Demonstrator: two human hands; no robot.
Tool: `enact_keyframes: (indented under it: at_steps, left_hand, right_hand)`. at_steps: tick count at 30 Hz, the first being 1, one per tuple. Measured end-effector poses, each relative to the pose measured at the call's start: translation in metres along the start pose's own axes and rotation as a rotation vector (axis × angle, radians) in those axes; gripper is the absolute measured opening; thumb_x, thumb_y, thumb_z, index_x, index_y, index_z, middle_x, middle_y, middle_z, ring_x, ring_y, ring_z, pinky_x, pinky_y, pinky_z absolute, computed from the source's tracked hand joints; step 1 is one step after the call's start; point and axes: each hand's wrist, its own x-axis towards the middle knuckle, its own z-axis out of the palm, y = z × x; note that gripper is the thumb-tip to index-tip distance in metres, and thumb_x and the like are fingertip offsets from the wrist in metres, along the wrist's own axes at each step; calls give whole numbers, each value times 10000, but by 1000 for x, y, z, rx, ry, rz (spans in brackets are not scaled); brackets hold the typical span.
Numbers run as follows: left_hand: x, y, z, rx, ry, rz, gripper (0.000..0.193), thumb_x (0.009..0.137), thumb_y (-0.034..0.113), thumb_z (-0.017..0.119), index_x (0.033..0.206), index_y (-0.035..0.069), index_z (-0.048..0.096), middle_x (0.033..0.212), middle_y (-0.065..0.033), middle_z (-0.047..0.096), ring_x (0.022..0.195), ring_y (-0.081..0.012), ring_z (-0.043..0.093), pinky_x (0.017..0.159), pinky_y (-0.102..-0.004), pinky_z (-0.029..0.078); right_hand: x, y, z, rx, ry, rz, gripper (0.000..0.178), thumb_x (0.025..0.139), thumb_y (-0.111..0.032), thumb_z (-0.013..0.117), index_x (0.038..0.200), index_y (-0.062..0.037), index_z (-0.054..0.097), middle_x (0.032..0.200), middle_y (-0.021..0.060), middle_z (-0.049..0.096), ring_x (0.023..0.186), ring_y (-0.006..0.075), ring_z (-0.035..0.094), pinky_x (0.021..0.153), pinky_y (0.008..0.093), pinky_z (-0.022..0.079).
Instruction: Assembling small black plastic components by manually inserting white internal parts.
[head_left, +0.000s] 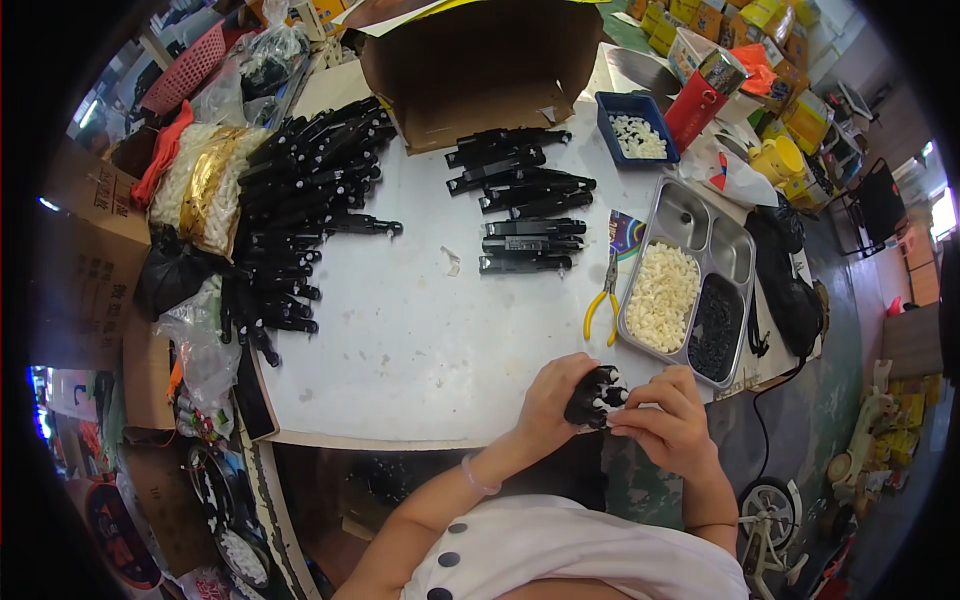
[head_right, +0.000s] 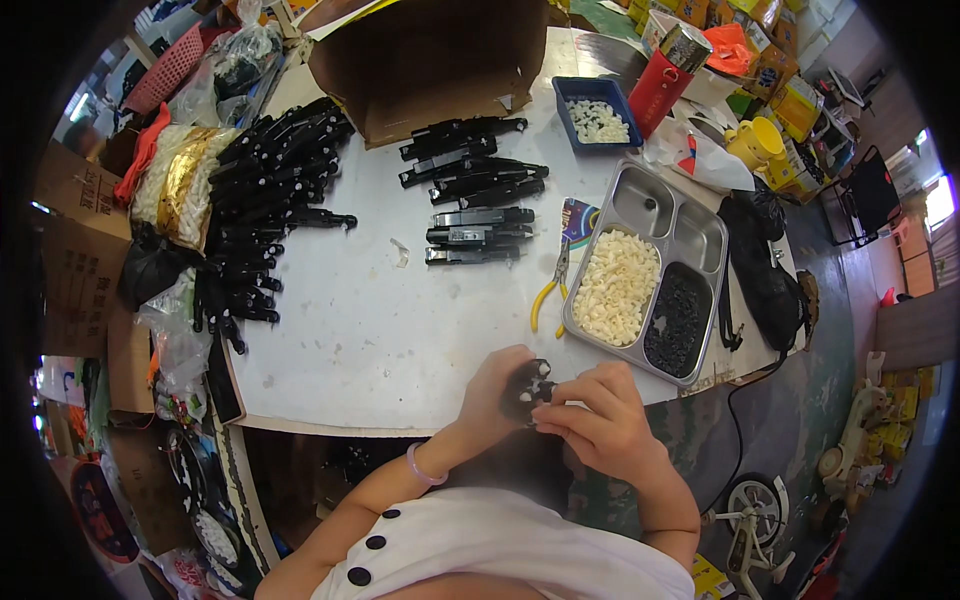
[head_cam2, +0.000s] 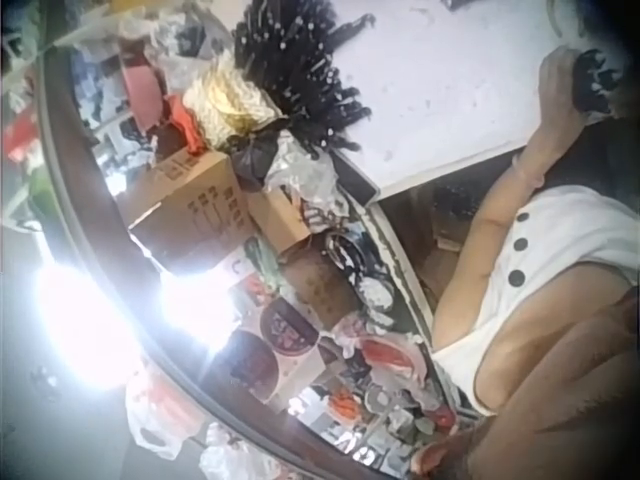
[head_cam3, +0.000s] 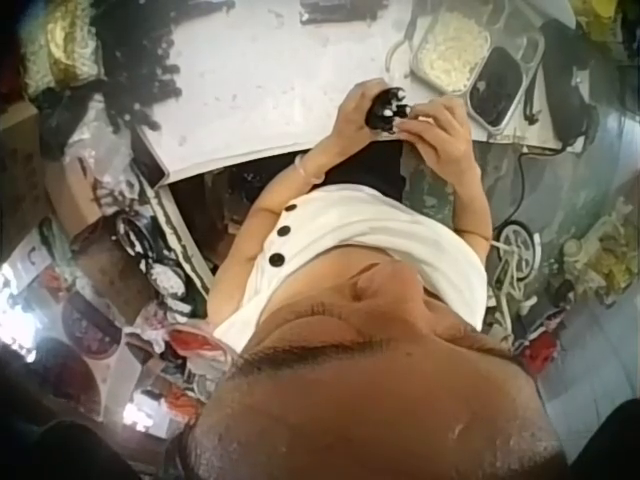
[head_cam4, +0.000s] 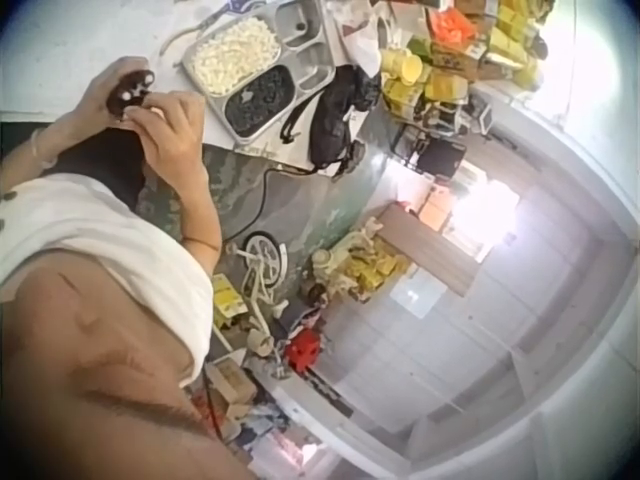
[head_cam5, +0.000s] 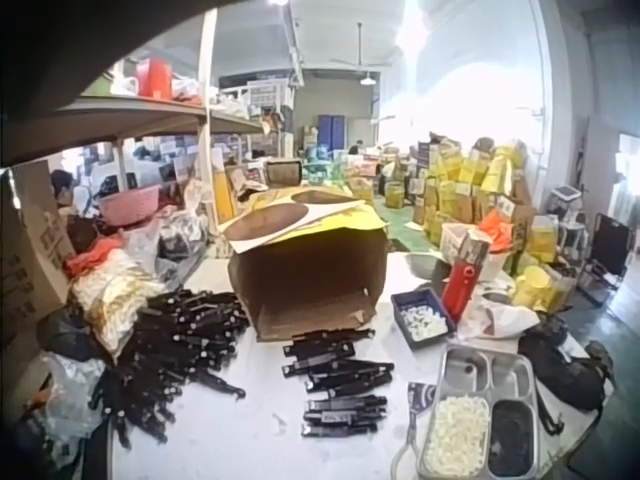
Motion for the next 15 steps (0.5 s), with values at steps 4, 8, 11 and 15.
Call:
enact_keyframes:
  at_steps: [4,8,11,15]
  left_hand:
    - [3,2,-1,62,0,34,599,694,123,784,1200,71,467,1116,-125,542,985,-294,567,827,-358,484]
    - [2,1,0,46,1,17,611,681,124,791,1196,68,469,1110,-126,545,985,-301,566,826,-361,483]
    - [3,1,0,50,3,37,624,672,132,801,1197,68,470,1114,-128,544,987,-301,566,833,-366,481]
    - [2,2,-2,40,-12,23,643,660,140,813,1198,68,469,1119,-131,543,990,-305,565,841,-372,478]
  right_hand:
    - [0,-2,3,-14,1,-44,265,614,-157,786,871,-125,729,853,-7,598,786,213,486,711,339,394]
    - [1,-1,3,-23,-8,-88,271,628,-119,782,885,-111,699,911,-20,601,796,192,507,716,348,403]
    - [2,-3,0,-81,-19,-118,249,660,-117,752,900,-106,685,913,-17,598,799,185,518,720,345,418]
    - [9,-10,-12,-236,-169,-184,232,696,-124,714,922,-89,675,928,-3,600,811,175,532,730,336,435]
